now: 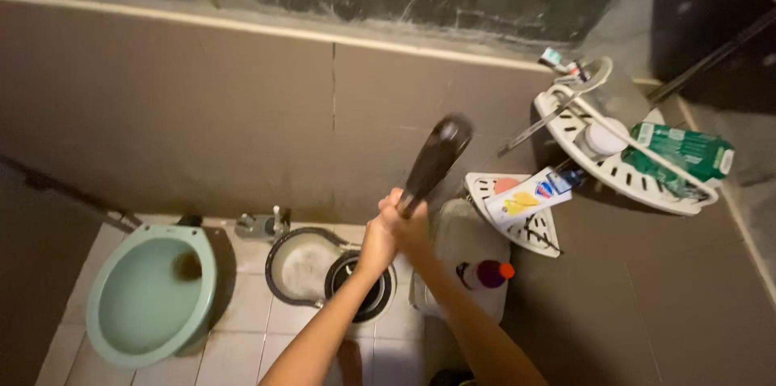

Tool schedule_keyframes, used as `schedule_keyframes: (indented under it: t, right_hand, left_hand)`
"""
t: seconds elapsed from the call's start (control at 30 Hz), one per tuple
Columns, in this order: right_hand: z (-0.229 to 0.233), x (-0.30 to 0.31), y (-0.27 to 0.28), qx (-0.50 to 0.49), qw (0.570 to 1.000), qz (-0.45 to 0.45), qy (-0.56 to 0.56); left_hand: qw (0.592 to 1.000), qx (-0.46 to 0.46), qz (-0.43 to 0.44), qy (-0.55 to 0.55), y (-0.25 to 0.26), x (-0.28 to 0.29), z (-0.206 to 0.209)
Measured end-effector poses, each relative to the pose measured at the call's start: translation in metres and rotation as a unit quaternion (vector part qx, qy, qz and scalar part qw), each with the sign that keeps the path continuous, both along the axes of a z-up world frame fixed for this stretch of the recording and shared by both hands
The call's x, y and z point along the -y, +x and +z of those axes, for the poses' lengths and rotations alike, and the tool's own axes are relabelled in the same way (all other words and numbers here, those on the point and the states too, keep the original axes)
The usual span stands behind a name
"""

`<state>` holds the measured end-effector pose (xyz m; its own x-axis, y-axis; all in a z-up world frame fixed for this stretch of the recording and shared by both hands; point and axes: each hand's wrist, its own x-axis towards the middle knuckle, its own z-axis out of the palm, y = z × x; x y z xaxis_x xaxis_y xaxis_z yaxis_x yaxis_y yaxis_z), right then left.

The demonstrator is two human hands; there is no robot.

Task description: The person opens a bottle of cleaning liquid, pours the liquid into a mop bucket, closes the bottle, and repeatedly pumps the mop up and down to spin it in the bucket.

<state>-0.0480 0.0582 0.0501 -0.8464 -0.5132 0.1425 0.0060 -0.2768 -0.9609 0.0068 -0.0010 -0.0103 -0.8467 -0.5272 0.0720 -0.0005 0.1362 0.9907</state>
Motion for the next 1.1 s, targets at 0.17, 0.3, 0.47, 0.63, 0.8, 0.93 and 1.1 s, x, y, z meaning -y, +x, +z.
schedule_keyframes:
  t: [0.17,0.3,0.47,0.63,0.8,0.93,1.1]
  right_hand:
    - [0.017,0.002,0.012,-0.027,0.997,0.017,0.068]
    - [0.142,0.003,0.013,-0.035,0.998,-0.02,0.044]
    - [0.276,-0.024,0.03,-0.046,0.992,0.061,-0.104]
    - [0.224,-0.015,0.028,-0.031,0.999,-0.026,-0.009]
    - [0.089,0.01,0.005,0.014,0.999,-0.029,0.009]
    - [0.013,0.014,0.012,-0.038,0.999,-0.011,0.027]
    - [0.001,0.013,0.016,-0.043,0.994,0.022,0.097]
  left_hand:
    - [0.996,0.023,-0.003,-0.085,0.012,0.007,0.006]
    - [0.999,-0.035,0.003,-0.023,0.0,0.003,0.122]
    - [0.998,-0.063,0.008,-0.006,0.024,-0.024,0.26]
    - [0.992,-0.115,0.005,-0.048,0.013,-0.019,0.202]
    - [0.999,-0.049,0.018,-0.006,-0.013,-0.001,0.061]
    - [0.997,-0.068,0.007,-0.035,0.01,0.012,0.011]
    - [0.998,0.064,-0.005,-0.018,0.02,0.021,0.009]
